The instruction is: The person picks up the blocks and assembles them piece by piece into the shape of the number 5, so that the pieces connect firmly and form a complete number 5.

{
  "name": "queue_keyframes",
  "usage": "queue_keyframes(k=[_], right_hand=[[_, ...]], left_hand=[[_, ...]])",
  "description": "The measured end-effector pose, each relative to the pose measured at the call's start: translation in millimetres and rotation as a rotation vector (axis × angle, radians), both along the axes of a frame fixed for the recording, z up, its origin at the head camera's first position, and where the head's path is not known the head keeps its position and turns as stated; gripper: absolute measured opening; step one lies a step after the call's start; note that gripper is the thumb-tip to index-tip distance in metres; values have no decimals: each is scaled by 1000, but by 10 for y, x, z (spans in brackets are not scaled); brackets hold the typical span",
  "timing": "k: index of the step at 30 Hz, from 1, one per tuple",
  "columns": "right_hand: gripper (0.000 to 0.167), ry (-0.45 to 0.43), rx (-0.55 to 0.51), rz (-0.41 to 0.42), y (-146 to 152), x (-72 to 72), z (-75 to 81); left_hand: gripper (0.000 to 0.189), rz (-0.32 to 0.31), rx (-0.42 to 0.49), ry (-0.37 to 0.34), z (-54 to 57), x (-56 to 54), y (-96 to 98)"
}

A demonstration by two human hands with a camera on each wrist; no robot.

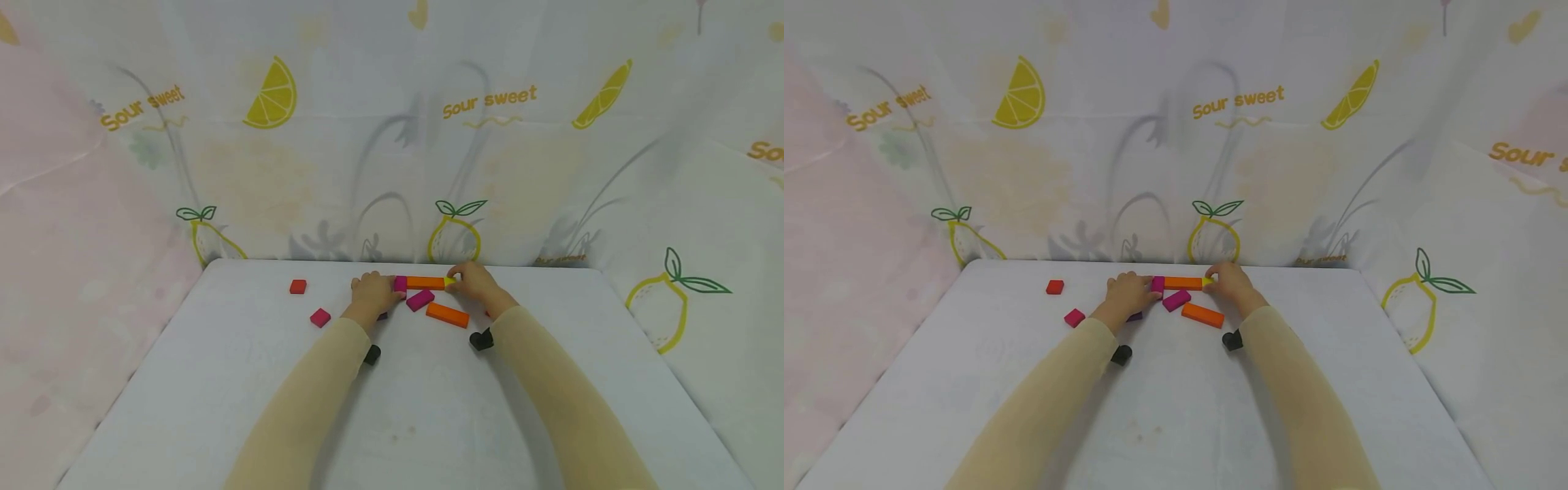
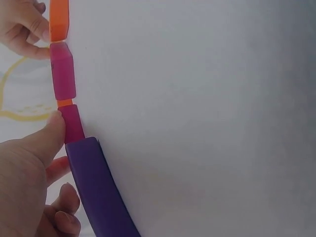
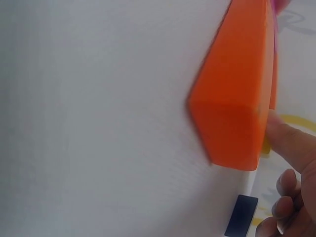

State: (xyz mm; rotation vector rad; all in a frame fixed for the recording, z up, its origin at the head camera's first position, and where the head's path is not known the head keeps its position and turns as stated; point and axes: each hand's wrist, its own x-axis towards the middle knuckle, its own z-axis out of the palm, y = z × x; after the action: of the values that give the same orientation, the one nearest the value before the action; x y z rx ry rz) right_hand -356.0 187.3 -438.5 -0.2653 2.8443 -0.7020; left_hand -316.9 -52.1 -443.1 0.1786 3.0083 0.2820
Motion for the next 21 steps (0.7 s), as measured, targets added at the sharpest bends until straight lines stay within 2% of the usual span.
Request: queue_keyframes(k=[5, 12, 21], right_hand=[[33, 13, -10, 6, 7, 10, 1], [43, 34, 16, 18, 59, 32, 58], [35, 56, 25, 60, 134, 116, 128]], left_hand=[[58, -6, 17, -1, -12, -7, -9], [62, -19, 38, 15, -49, -12, -25], [60, -66, 14, 54, -57, 12, -66]])
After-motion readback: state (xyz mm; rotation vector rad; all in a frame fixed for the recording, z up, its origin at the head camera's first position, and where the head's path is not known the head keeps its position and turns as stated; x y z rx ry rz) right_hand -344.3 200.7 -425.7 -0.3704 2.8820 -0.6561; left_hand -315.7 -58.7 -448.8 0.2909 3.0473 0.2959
